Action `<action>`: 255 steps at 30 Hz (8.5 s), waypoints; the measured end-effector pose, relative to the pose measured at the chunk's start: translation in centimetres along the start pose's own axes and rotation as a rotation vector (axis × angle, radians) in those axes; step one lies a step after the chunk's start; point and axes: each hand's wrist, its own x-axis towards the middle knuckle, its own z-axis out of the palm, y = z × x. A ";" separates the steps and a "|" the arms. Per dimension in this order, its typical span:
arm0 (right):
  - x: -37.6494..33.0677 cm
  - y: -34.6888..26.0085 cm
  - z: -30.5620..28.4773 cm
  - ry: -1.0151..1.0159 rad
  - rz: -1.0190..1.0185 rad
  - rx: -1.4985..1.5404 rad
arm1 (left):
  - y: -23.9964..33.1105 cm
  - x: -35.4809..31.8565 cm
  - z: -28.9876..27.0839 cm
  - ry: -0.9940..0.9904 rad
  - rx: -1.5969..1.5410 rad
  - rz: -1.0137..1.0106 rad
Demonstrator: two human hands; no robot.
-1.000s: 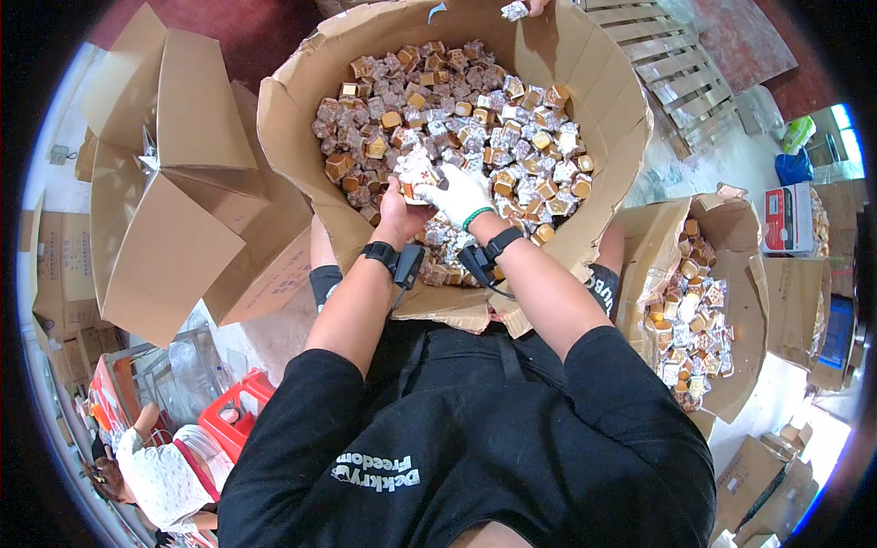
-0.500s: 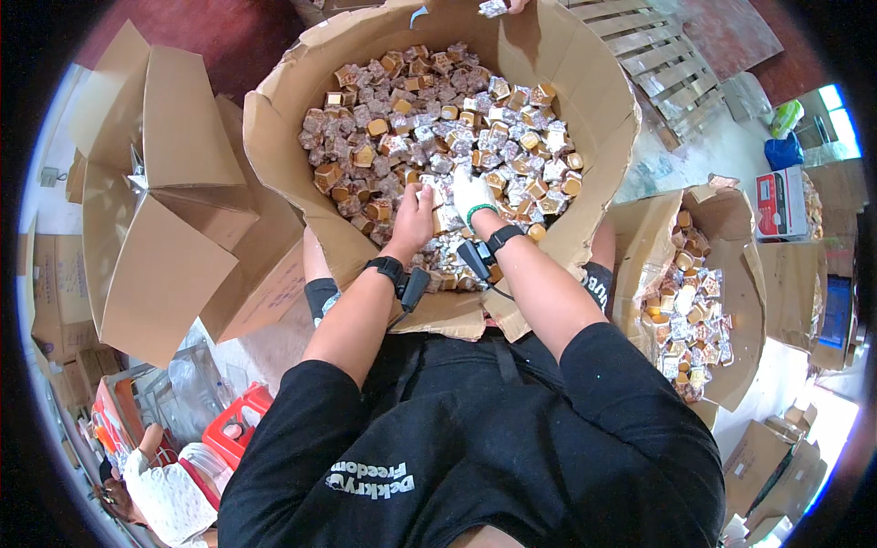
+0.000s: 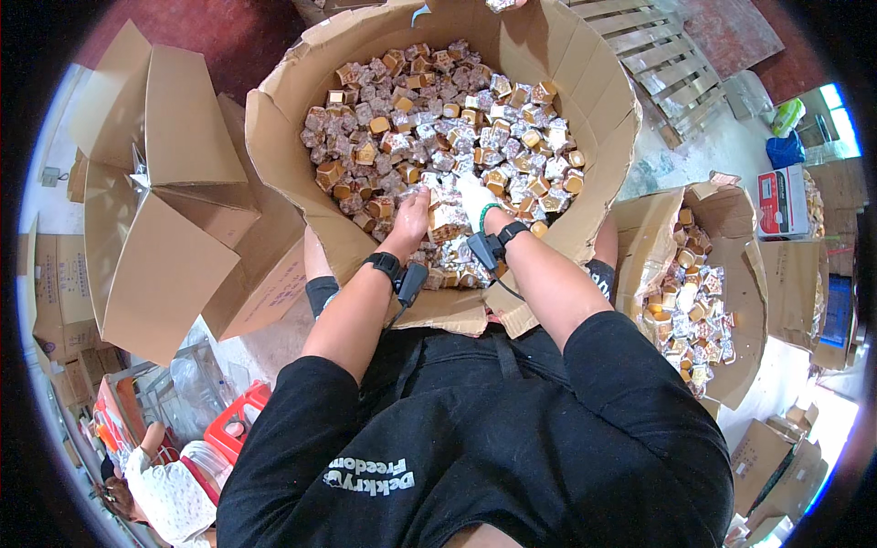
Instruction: Sort small packaged items into a large cardboard barrel.
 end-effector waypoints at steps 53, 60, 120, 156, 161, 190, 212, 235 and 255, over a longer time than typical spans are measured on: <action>-8.8 -12.7 -1.3 0.078 -1.088 -0.702 | 6.4 1.2 2.2 -0.383 -0.994 -0.171; -9.0 -12.6 -1.4 0.162 -1.101 -0.688 | 6.2 1.6 2.2 -0.394 -0.973 -0.191; 23.0 -7.5 -27.1 0.436 0.374 -1.253 | 7.9 2.6 9.6 -0.830 0.393 -0.318; 15.9 -12.5 -19.7 0.096 -0.142 -0.658 | 6.7 3.5 9.2 -0.655 0.238 -0.244; 9.2 -18.0 -11.9 -0.612 0.034 -1.028 | 7.6 4.4 8.3 -0.086 -0.267 -0.328; -4.9 -4.6 -2.9 0.231 -0.349 -0.586 | 3.1 1.4 3.2 -0.012 -0.292 -0.314; -4.3 -8.5 -2.5 0.372 -0.229 -0.510 | 3.4 2.0 5.0 0.295 -0.064 -0.202; -8.8 -11.8 -3.0 0.009 -0.641 -0.680 | 5.3 2.6 2.4 -0.261 -0.747 -0.448; -16.5 -21.3 -15.2 0.237 -0.843 -1.092 | 4.1 -0.4 3.4 -0.256 1.355 -0.148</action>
